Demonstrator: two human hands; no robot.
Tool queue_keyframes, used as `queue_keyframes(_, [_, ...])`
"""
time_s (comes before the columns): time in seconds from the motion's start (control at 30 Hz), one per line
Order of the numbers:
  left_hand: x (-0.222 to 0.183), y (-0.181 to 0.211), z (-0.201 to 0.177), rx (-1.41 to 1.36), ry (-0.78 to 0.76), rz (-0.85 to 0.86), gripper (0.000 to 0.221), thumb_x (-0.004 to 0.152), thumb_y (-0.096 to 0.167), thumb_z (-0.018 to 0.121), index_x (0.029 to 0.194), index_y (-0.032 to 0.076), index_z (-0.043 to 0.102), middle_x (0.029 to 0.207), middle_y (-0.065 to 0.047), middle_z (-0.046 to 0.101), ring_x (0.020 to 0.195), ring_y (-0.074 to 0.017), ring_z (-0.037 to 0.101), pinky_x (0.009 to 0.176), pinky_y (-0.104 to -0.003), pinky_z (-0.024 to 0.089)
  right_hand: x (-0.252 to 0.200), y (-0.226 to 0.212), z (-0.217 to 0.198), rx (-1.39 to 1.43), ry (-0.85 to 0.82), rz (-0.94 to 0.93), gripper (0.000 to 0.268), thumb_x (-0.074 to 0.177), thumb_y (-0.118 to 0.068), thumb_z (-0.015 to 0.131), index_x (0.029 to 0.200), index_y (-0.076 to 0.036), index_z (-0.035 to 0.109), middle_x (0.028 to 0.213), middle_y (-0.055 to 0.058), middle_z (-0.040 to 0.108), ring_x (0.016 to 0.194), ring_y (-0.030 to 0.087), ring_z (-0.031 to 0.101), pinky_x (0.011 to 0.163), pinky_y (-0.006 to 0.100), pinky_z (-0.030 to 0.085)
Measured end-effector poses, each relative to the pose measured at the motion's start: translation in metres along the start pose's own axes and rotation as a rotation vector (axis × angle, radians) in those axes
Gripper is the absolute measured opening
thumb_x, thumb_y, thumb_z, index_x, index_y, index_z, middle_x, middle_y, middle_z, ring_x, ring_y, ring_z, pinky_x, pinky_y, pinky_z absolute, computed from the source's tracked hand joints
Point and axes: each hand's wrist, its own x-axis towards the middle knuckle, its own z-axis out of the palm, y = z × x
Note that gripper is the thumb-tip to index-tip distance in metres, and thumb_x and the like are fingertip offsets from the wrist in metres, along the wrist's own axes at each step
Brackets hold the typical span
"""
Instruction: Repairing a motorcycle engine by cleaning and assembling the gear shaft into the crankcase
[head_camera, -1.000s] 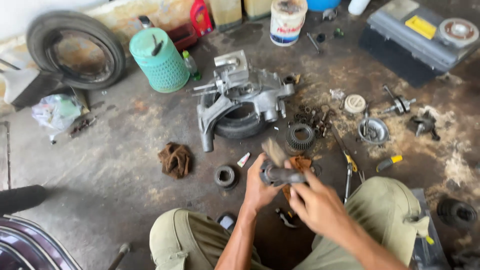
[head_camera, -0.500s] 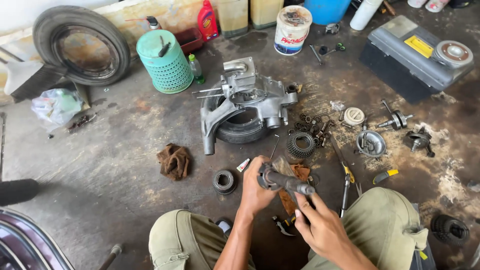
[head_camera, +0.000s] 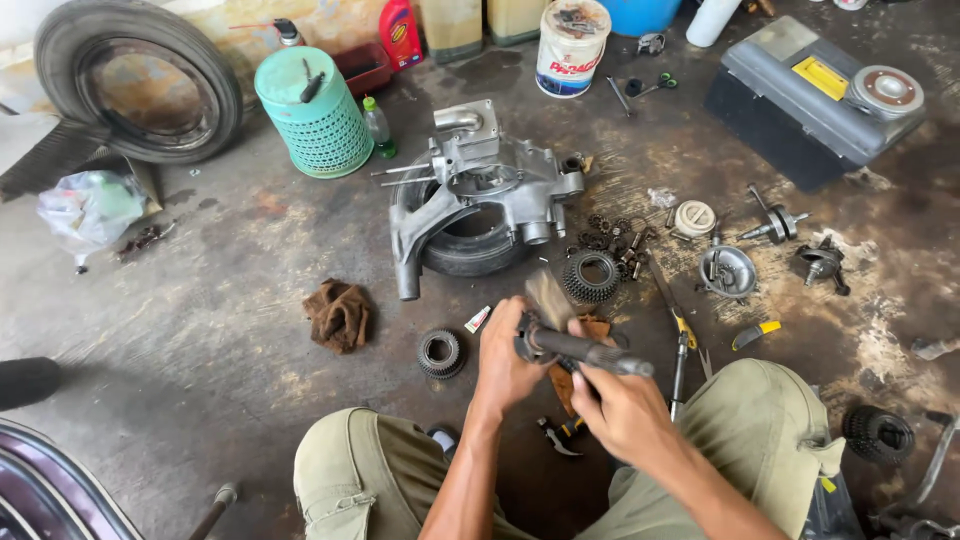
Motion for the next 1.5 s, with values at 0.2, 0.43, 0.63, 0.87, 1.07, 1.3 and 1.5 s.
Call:
queue_keyframes(0.2, [-0.007, 0.005, 0.002, -0.115, -0.026, -0.063, 0.037, 0.067, 0.017, 0.083, 0.090, 0.005, 0.056, 0.079, -0.008, 0.062, 0.066, -0.0244, 0.060, 0.063, -0.036, 0.051, 0.018, -0.016, -0.009, -0.033, 0.040, -0.118, 0.041, 0.085, -0.007, 0.062, 0.126, 0.001, 0.065, 0.136, 0.019, 0.066, 0.056, 0.027, 0.062, 0.052, 0.037, 0.051])
queue_keyframes(0.43, [-0.010, -0.006, 0.000, -0.198, -0.050, -0.097, 0.041, 0.062, 0.004, 0.080, 0.097, 0.005, 0.058, 0.081, -0.005, 0.065, 0.069, -0.0205, 0.061, 0.065, -0.032, 0.051, -0.001, -0.003, -0.009, 0.018, -0.037, -0.018, 0.053, 0.083, -0.008, 0.065, 0.135, 0.001, 0.059, 0.123, 0.021, 0.065, 0.045, 0.021, 0.057, 0.040, 0.036, 0.046])
queue_keyframes(0.63, [-0.013, -0.023, 0.013, -0.121, -0.155, -0.151, 0.053, 0.060, 0.016, 0.087, 0.101, 0.004, 0.054, 0.086, -0.026, 0.059, 0.084, -0.0517, 0.062, 0.071, -0.057, 0.049, 0.005, 0.011, -0.006, -0.073, 0.004, -0.065, 0.033, 0.097, -0.038, 0.055, 0.107, -0.018, 0.078, 0.080, 0.009, 0.078, 0.064, 0.035, 0.074, 0.050, 0.039, 0.058])
queue_keyframes(0.87, [-0.009, -0.006, 0.009, -0.212, -0.194, -0.205, 0.053, 0.061, 0.011, 0.087, 0.102, 0.004, 0.054, 0.087, -0.026, 0.063, 0.084, -0.0521, 0.065, 0.074, -0.054, 0.052, 0.040, 0.045, -0.014, 0.085, -0.170, 0.105, 0.047, 0.094, -0.015, 0.056, 0.140, -0.010, 0.054, 0.109, 0.031, 0.068, 0.067, 0.039, 0.069, 0.057, 0.045, 0.058])
queue_keyframes(1.07, [-0.013, -0.002, 0.013, -0.488, -0.146, -0.187, 0.051, 0.067, 0.017, 0.089, 0.103, 0.007, 0.053, 0.089, -0.017, 0.073, 0.083, -0.0328, 0.073, 0.080, -0.045, 0.056, 0.084, 0.005, -0.087, 0.330, -0.197, 0.375, 0.069, 0.101, -0.002, 0.042, 0.166, -0.016, 0.021, 0.106, 0.023, 0.064, 0.053, 0.018, 0.055, 0.050, 0.029, 0.048])
queue_keyframes(1.3, [-0.003, 0.011, 0.009, -0.539, -0.048, 0.009, 0.046, 0.077, 0.014, 0.087, 0.103, 0.007, 0.050, 0.099, -0.015, 0.069, 0.090, -0.0265, 0.067, 0.085, -0.041, 0.049, 0.068, 0.000, -0.063, 0.468, -0.179, 0.203, 0.035, 0.100, -0.010, 0.055, 0.133, -0.009, 0.067, 0.087, 0.017, 0.072, 0.086, 0.034, 0.073, 0.104, 0.055, 0.047])
queue_keyframes(1.5, [-0.011, -0.009, 0.018, -0.510, -0.055, 0.072, 0.060, 0.074, 0.035, 0.095, 0.105, 0.007, 0.053, 0.107, -0.016, 0.060, 0.100, -0.0309, 0.061, 0.089, -0.043, 0.046, 0.053, 0.041, -0.027, 0.509, -0.228, 0.090, 0.024, 0.085, -0.022, 0.082, 0.108, -0.015, 0.078, 0.091, 0.013, 0.073, 0.117, 0.031, 0.065, 0.116, 0.056, 0.029])
